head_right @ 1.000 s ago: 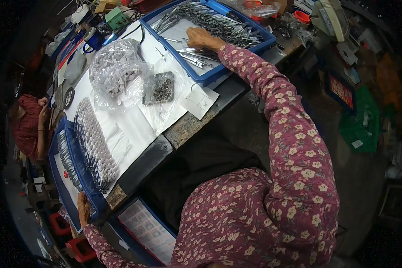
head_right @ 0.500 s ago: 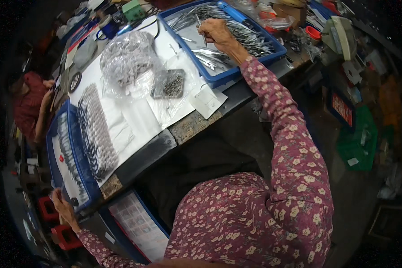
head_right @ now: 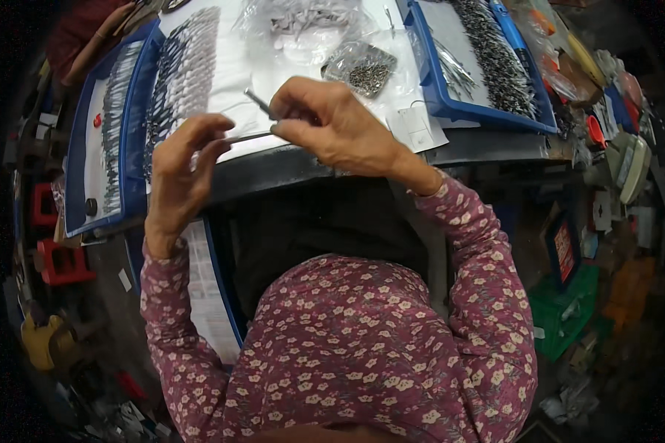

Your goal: The recorder is assembling small metal pins with plastic caps and organizing them into trays.

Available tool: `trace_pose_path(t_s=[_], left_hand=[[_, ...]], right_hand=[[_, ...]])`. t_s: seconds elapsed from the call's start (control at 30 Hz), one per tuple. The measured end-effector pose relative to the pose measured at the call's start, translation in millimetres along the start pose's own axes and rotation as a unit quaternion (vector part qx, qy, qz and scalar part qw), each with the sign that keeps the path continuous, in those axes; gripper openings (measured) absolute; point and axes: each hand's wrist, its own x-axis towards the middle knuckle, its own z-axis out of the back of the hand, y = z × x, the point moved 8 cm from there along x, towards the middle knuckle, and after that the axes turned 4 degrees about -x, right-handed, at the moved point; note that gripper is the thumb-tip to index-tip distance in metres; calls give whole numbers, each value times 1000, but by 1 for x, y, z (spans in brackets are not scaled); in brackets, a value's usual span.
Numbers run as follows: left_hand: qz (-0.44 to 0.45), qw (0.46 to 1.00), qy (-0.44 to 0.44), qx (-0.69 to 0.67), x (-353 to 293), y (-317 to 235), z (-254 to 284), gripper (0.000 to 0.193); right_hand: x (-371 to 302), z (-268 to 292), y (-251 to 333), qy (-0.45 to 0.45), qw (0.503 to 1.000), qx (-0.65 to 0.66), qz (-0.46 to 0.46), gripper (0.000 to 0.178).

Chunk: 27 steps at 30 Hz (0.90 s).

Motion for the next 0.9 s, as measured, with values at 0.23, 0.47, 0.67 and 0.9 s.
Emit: trace_pose_path(t_s=[0.23, 0.47, 0.67, 0.9], left_hand=[[15, 999, -27, -40, -2, 9, -23, 32], [131, 942, -154, -269, -16, 27, -33, 36], [216, 827, -206, -476, -36, 53, -56, 15], [271, 802, -163, -507, -44, 55, -77, 14]], right_hand=[[-11, -26, -24, -14, 996, -83, 12, 14], [-25, -34, -36, -12, 995, -31, -93, 14], [-45, -43, -45, -36, 984, 38, -173, 13], [-52, -33, -44, -97, 971, 132, -175, 17]])
